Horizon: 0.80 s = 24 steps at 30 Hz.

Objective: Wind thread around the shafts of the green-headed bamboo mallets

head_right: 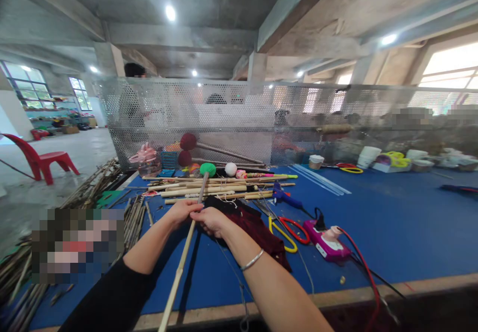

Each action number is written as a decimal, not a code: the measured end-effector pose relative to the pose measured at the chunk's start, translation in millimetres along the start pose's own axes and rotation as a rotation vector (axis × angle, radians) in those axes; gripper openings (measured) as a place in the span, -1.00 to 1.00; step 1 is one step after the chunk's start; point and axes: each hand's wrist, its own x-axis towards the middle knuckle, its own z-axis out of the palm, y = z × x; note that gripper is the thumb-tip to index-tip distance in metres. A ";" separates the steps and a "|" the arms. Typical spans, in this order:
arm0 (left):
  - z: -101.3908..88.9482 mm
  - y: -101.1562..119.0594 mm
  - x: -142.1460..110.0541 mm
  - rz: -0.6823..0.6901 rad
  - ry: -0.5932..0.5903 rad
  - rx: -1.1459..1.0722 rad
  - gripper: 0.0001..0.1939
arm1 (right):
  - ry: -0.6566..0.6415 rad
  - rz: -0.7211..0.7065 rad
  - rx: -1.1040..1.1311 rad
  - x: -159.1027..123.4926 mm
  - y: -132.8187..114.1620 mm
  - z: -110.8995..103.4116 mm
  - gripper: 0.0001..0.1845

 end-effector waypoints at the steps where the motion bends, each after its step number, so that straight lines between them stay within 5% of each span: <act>1: -1.1 -0.5 1.2 -0.016 -0.022 -0.035 -0.68 | -0.024 0.012 0.037 -0.1 -0.3 0.5 -0.64; 8: -2.0 -3.2 2.6 -0.053 -0.077 -0.064 -0.63 | -0.047 0.049 0.085 3.1 3.5 -1.4 -0.68; 14: -1.7 6.4 -3.7 0.072 0.073 0.181 -0.66 | -0.066 0.021 0.103 2.3 3.0 -3.2 -0.67; 19: 1.0 10.0 -3.7 -0.061 0.007 -0.058 -0.73 | -0.176 0.043 0.208 0.3 -0.4 -2.5 -0.73; 24: 2.6 3.9 0.3 -0.073 0.034 -0.080 -0.72 | -0.084 0.000 0.115 5.3 6.5 -4.9 -0.62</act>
